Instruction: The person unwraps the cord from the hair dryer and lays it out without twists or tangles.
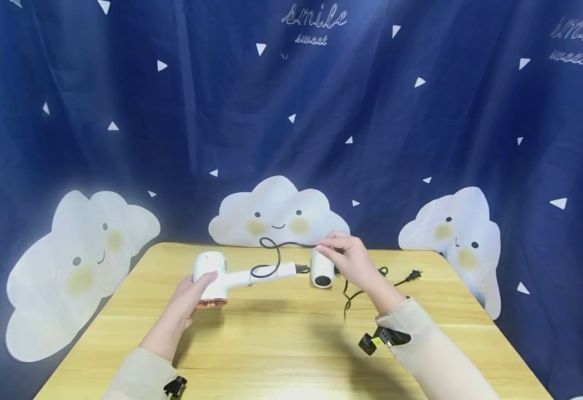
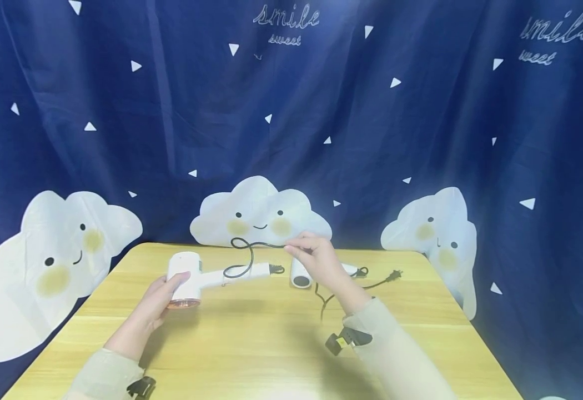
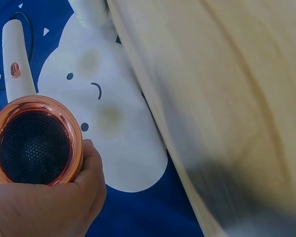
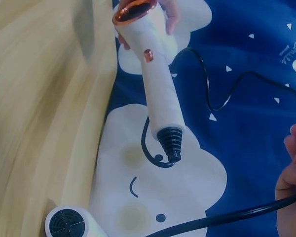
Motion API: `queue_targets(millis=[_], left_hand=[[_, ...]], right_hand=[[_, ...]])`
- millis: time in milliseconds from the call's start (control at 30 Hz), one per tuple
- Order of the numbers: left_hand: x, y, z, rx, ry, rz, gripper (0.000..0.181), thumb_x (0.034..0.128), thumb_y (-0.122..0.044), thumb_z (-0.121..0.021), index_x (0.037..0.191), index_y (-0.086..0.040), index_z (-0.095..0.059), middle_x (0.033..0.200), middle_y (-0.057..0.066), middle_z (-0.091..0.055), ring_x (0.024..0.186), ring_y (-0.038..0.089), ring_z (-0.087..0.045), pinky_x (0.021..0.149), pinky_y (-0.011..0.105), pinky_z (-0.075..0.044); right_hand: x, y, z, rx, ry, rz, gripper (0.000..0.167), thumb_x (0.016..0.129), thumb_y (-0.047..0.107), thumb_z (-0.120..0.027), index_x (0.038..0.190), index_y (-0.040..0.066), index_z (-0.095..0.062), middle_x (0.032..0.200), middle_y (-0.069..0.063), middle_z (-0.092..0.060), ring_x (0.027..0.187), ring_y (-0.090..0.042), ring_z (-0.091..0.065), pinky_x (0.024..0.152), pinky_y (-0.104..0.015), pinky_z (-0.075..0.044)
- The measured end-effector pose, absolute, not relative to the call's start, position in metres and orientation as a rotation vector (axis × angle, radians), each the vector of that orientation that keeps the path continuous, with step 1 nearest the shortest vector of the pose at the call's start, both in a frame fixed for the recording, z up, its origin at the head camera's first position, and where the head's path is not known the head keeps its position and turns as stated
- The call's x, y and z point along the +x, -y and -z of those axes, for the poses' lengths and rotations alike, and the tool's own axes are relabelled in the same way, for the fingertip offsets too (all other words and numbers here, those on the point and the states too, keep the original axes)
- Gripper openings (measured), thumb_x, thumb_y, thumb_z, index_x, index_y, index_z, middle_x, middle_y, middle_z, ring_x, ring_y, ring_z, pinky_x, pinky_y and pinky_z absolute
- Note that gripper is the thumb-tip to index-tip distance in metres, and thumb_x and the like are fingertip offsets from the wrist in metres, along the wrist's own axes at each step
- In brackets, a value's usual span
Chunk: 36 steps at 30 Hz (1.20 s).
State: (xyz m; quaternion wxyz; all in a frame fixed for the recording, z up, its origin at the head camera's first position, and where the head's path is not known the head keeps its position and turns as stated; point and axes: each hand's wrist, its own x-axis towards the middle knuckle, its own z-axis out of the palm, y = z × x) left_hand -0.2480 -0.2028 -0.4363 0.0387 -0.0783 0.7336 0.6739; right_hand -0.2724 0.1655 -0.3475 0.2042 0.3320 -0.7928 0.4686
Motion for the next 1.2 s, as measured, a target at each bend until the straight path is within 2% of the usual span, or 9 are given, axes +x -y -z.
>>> queue_targets(millis=[133, 400, 633, 767, 1067, 1200], left_hand=[[-0.248, 0.202, 0.436, -0.231, -2.249, -2.059, 0.065, 0.0972, -0.047, -0.060, 0.136, 0.003, -0.044, 0.106, 0.009, -0.067, 0.088, 0.018, -0.066, 0.081, 0.030, -0.050], [-0.248, 0.202, 0.437, -0.225, -2.265, -2.046, 0.068, 0.0961, -0.046, -0.062, 0.137, 0.005, -0.042, 0.110, 0.012, -0.065, 0.090, 0.018, -0.065, 0.083, 0.030, -0.049], [-0.250, 0.201, 0.438, -0.162, -2.249, -2.069, 0.063, 0.0971, -0.041, -0.062, 0.134, 0.007, -0.045, 0.107, 0.012, -0.067, 0.089, 0.018, -0.066, 0.081, 0.029, -0.051], [-0.250, 0.201, 0.439, -0.143, -2.237, -2.072, 0.062, 0.0972, -0.040, -0.062, 0.133, 0.007, -0.046, 0.105, 0.011, -0.067, 0.088, 0.018, -0.067, 0.079, 0.028, -0.052], [-0.249, 0.205, 0.436, -0.145, -2.185, -2.083, 0.062, 0.0993, -0.040, -0.058, 0.137, 0.006, -0.042, 0.101, 0.008, -0.068, 0.087, 0.017, -0.067, 0.079, 0.028, -0.052], [-0.249, 0.206, 0.435, -0.144, -2.177, -2.091, 0.061, 0.1000, -0.039, -0.056, 0.138, 0.006, -0.041, 0.099, 0.006, -0.068, 0.086, 0.017, -0.067, 0.078, 0.028, -0.052]], right_hand=[[-0.278, -0.165, 0.345, 0.834, 2.217, -1.327, 0.013, 0.090, 0.005, -0.072, 0.101, 0.001, -0.078, 0.086, -0.006, -0.069, 0.073, -0.009, -0.053, 0.061, -0.021, -0.045], [-0.287, -0.163, 0.346, 0.726, 2.195, -1.328, 0.014, 0.092, 0.007, -0.072, 0.102, 0.001, -0.078, 0.079, -0.006, -0.066, 0.067, -0.012, -0.048, 0.058, -0.023, -0.041], [-0.296, -0.164, 0.353, 0.600, 2.248, -1.303, 0.015, 0.092, 0.011, -0.072, 0.103, 0.003, -0.078, 0.080, -0.004, -0.066, 0.069, -0.014, -0.049, 0.062, -0.024, -0.043], [-0.300, -0.165, 0.358, 0.571, 2.265, -1.306, 0.015, 0.093, 0.011, -0.072, 0.103, 0.003, -0.078, 0.082, -0.005, -0.068, 0.070, -0.014, -0.051, 0.063, -0.024, -0.044], [-0.310, -0.172, 0.368, 0.502, 2.296, -1.236, 0.014, 0.091, 0.010, -0.073, 0.101, 0.002, -0.079, 0.073, -0.004, -0.063, 0.064, -0.014, -0.047, 0.058, -0.025, -0.041], [-0.315, -0.178, 0.375, 0.479, 2.356, -1.185, 0.014, 0.091, 0.010, -0.074, 0.101, 0.002, -0.079, 0.078, -0.006, -0.067, 0.067, -0.015, -0.050, 0.061, -0.025, -0.043]])
